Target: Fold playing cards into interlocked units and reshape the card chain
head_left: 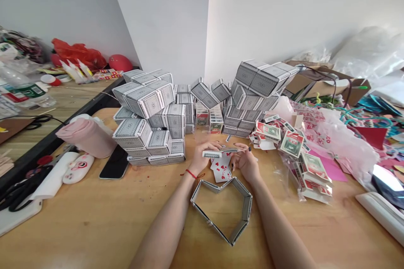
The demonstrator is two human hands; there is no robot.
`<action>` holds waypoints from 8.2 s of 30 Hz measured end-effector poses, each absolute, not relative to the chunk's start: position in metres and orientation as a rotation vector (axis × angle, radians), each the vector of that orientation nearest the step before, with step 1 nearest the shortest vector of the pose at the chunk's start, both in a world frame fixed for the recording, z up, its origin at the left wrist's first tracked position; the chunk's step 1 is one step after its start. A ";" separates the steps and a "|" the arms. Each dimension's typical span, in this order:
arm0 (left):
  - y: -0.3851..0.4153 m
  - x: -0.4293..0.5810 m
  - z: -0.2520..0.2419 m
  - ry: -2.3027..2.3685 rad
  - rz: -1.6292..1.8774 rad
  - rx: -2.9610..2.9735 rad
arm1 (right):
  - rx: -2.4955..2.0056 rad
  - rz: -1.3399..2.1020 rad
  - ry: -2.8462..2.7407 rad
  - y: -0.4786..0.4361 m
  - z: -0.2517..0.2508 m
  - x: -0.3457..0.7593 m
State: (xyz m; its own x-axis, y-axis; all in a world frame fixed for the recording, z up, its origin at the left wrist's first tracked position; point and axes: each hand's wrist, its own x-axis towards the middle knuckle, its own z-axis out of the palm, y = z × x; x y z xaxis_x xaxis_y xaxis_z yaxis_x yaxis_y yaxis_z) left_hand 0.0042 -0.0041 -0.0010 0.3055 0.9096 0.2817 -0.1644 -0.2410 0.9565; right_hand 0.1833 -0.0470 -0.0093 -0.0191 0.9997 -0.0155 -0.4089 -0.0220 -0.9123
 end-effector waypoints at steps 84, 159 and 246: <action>0.021 -0.014 -0.031 1.209 1.156 1.341 | -1.342 1.306 -1.165 -0.043 -0.016 0.174; 0.002 -0.006 0.002 0.602 0.915 0.759 | -1.130 1.347 -0.887 -0.036 -0.019 0.202; 0.005 -0.014 0.002 0.834 0.659 1.111 | -1.171 1.297 -0.985 -0.038 -0.020 0.200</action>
State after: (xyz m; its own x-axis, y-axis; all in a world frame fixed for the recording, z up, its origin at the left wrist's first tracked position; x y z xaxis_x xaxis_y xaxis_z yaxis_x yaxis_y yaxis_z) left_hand -0.0137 0.0048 0.0025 0.5378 0.8074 -0.2427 -0.0493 0.3175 0.9470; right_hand 0.2000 -0.0385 -0.0198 0.0628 0.9939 -0.0911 -0.1787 -0.0786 -0.9808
